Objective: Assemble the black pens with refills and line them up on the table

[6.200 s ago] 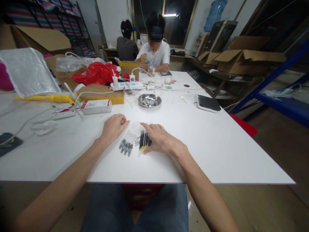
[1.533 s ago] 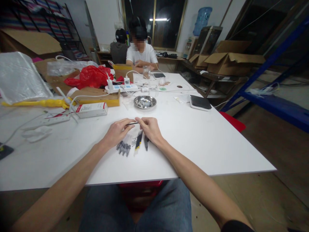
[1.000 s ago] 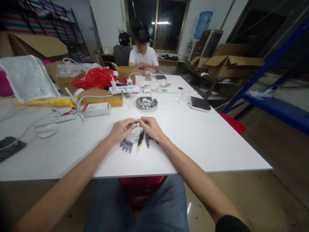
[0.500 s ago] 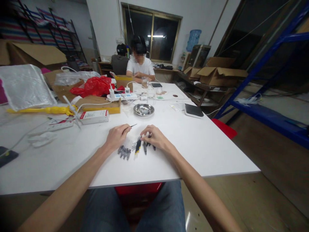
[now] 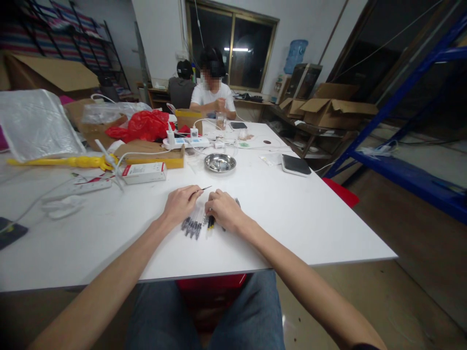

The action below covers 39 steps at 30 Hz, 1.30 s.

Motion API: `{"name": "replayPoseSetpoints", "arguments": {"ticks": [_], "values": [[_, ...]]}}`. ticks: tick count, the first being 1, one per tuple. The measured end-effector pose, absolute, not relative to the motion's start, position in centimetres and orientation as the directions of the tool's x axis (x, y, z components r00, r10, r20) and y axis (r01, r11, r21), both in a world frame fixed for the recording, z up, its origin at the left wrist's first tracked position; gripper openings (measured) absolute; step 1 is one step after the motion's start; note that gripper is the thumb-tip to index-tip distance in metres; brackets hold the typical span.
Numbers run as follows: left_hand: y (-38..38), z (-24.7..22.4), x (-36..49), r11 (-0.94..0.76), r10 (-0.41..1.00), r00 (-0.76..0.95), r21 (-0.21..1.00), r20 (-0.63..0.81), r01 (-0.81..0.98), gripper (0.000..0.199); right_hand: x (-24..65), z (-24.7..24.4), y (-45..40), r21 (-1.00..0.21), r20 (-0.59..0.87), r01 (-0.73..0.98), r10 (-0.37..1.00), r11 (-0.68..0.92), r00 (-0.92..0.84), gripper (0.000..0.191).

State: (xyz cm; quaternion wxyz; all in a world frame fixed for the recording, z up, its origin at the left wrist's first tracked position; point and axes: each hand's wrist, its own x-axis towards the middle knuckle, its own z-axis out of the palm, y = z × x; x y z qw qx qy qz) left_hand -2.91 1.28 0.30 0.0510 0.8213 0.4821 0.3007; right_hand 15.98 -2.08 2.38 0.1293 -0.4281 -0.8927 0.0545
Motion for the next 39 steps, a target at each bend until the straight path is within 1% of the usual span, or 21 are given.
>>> {"name": "replayPoseSetpoints", "arguments": {"ticks": [5,10,16,20,23,26,31,33,34,35,37,39], "values": [[1.3,0.3,-2.9,-0.52,0.826,0.348,0.365,0.443,0.772,0.027,15.9,2.0,-1.2,-0.187,0.169,0.713,0.737,0.676,-0.654,0.017],[1.3,0.4,-2.9,-0.509,0.833,0.333,0.377,0.441,0.774,0.026,16.0,1.7,0.0,-0.205,0.135,0.684,0.713,0.7,-0.688,0.016],[1.2,0.4,-2.9,-0.501,0.836,0.325,0.374,0.442,0.781,0.027,16.1,2.1,1.2,-0.175,0.099,0.594,0.615,0.785,-0.783,0.014],[1.4,0.3,-3.0,-0.507,0.833,0.329,0.375,0.445,0.776,0.028,15.8,3.1,1.3,-0.157,0.049,0.601,0.614,0.784,-0.788,0.013],[1.4,0.3,-3.0,-0.505,0.832,0.326,0.37,0.448,0.78,0.029,15.5,3.8,1.2,-0.115,0.025,0.611,0.617,0.783,-0.786,0.012],[1.3,0.3,-2.9,-0.501,0.835,0.323,0.374,0.445,0.781,0.029,15.3,3.9,1.1,-0.089,0.022,0.601,0.605,0.794,-0.796,0.01],[1.2,0.4,-2.9,-0.505,0.835,0.33,0.376,0.441,0.777,0.028,15.4,3.8,1.2,-0.101,0.045,0.57,0.576,0.815,-0.816,0.009],[1.3,0.4,-3.0,-0.497,0.838,0.323,0.375,0.439,0.782,0.028,15.9,4.2,1.2,-0.135,0.082,0.558,0.57,0.819,-0.818,0.012],[1.3,0.4,-3.0,-0.492,0.841,0.316,0.375,0.44,0.786,0.028,16.2,4.6,1.3,-0.173,0.111,0.561,0.582,0.81,-0.806,0.013],[1.4,0.4,-3.0,-0.487,0.842,0.309,0.374,0.442,0.789,0.028,16.6,4.9,1.4,-0.23,0.143,0.568,0.605,0.79,-0.784,0.014],[1.4,0.3,-3.0,-0.481,0.843,0.305,0.371,0.443,0.794,0.027,17.4,5.5,1.8,-0.391,0.21,0.564,0.667,0.727,-0.714,0.013],[1.4,0.2,-3.0,-0.481,0.846,0.312,0.365,0.433,0.797,0.027,18.1,5.5,2.3,-0.537,0.281,0.523,0.724,0.663,-0.63,0.011]]}}
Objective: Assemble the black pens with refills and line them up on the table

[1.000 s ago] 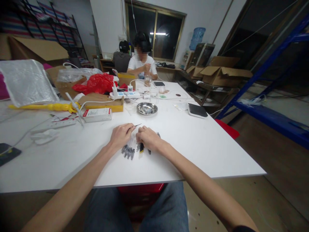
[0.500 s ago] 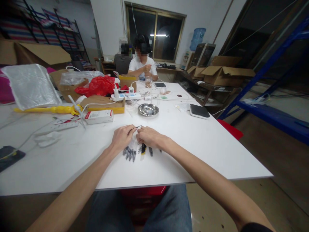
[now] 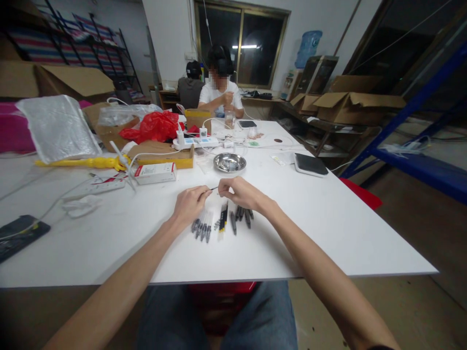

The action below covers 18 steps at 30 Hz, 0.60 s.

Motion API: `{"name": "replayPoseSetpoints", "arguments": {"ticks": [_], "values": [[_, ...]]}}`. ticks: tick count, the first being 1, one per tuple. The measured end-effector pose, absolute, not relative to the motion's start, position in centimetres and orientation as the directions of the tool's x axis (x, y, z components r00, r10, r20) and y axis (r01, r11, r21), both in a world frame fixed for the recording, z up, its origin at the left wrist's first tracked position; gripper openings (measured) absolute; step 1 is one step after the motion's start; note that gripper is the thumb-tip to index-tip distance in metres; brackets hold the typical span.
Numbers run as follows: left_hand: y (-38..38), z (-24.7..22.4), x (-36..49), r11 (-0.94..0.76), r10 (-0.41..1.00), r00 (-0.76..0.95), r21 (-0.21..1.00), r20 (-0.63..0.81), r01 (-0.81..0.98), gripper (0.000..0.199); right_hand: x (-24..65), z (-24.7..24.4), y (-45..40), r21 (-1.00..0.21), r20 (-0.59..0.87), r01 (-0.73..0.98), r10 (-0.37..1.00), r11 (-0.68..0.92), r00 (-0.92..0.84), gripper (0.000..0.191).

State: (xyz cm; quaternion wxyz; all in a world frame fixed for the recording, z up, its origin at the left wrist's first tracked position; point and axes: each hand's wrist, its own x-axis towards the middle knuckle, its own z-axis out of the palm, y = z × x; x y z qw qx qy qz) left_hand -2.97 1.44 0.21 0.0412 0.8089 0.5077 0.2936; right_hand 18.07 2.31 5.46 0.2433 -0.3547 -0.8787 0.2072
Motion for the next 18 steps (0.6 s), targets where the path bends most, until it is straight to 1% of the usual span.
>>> {"name": "replayPoseSetpoints", "arguments": {"ticks": [3,6,8,10,13,16,18], "values": [[1.5,0.0,-2.9,-0.485,0.85,0.331,0.363,0.41,0.796,0.027,18.6,4.1,3.2,-0.697,0.373,0.428,0.801,0.575,-0.469,0.008],[1.6,-0.2,-2.8,-0.486,0.853,0.337,0.374,0.399,0.79,0.026,18.7,2.1,3.6,-0.814,0.397,0.298,0.852,0.499,-0.343,0.016],[1.7,-0.2,-2.8,-0.483,0.855,0.328,0.388,0.401,0.785,0.026,18.7,1.2,3.4,-0.847,0.399,0.249,0.871,0.47,-0.287,0.023],[1.7,-0.3,-2.8,-0.482,0.857,0.324,0.399,0.402,0.78,0.026,18.7,0.8,3.1,-0.861,0.394,0.236,0.884,0.451,-0.252,0.026],[1.7,-0.3,-2.9,-0.485,0.854,0.323,0.399,0.407,0.778,0.025,18.6,0.6,2.8,-0.881,0.379,0.216,0.902,0.42,-0.209,0.027],[1.7,-0.2,-2.9,-0.488,0.851,0.325,0.392,0.413,0.78,0.025,18.5,0.6,2.9,-0.906,0.373,0.157,0.916,0.393,-0.146,0.027],[1.6,-0.2,-2.8,-0.489,0.851,0.328,0.39,0.411,0.78,0.025,18.4,0.5,2.9,-0.916,0.362,0.129,0.921,0.38,-0.143,0.026]]}}
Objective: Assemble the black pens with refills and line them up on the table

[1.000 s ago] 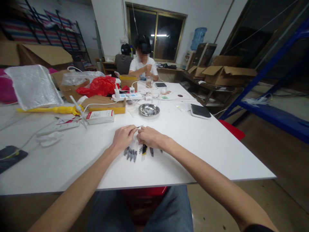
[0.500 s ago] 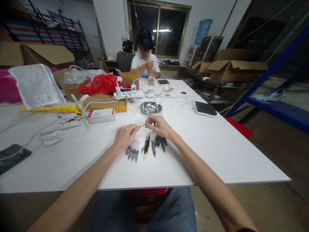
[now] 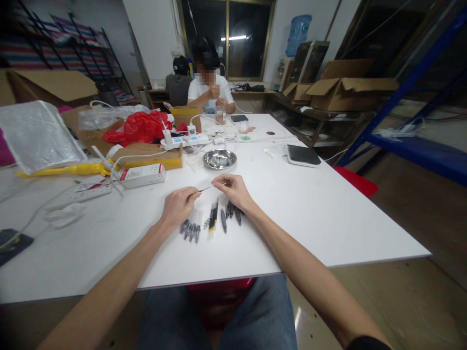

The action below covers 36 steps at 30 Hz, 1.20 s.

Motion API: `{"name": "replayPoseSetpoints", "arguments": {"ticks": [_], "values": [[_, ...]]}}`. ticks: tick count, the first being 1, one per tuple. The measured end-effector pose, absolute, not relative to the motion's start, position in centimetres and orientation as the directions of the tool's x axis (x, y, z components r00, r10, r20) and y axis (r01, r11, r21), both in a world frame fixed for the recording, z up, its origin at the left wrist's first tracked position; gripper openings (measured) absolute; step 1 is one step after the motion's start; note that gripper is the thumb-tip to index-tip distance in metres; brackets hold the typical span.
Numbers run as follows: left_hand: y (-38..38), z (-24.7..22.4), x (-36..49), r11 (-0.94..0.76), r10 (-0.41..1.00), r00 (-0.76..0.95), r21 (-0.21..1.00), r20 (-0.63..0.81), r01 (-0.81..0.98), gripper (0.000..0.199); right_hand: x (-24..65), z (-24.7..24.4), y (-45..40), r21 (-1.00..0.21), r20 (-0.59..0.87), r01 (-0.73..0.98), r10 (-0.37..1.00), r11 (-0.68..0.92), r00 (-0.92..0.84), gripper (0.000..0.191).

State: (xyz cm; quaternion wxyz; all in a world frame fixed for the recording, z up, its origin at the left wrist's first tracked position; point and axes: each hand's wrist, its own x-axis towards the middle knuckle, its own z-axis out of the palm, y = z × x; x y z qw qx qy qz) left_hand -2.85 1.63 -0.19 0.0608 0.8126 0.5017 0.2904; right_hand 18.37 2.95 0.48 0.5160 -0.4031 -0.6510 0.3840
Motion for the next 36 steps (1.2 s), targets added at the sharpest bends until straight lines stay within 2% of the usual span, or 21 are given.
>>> {"name": "replayPoseSetpoints", "arguments": {"ticks": [4,13,20,25,30,36], "values": [[1.5,-0.1,-2.8,-0.501,0.846,0.339,0.395,0.413,0.77,0.024,18.0,0.5,2.6,-0.918,0.353,0.124,0.919,0.376,-0.174,0.025],[1.4,-0.1,-2.8,-0.501,0.844,0.328,0.408,0.424,0.763,0.025,17.5,0.6,2.3,-0.883,0.425,0.169,0.898,0.439,-0.112,0.025],[1.4,0.0,-2.8,-0.513,0.843,0.352,0.408,0.407,0.756,0.027,17.2,0.3,2.1,-0.894,0.372,0.185,0.907,0.407,-0.198,0.027],[1.2,0.2,-2.6,-0.527,0.837,0.356,0.435,0.416,0.73,0.028,16.8,0.1,2.2,-0.899,0.376,0.175,0.912,0.402,-0.164,0.026],[0.9,0.2,-2.4,-0.572,0.814,0.395,0.475,0.425,0.669,0.026,16.8,0.6,1.9,-0.934,0.327,0.091,0.931,0.344,-0.161,0.037],[0.6,0.3,-2.3,-0.604,0.796,0.457,0.478,0.396,0.638,0.026,16.4,1.0,1.1,-0.911,0.318,0.182,0.911,0.371,-0.262,0.042]]}}
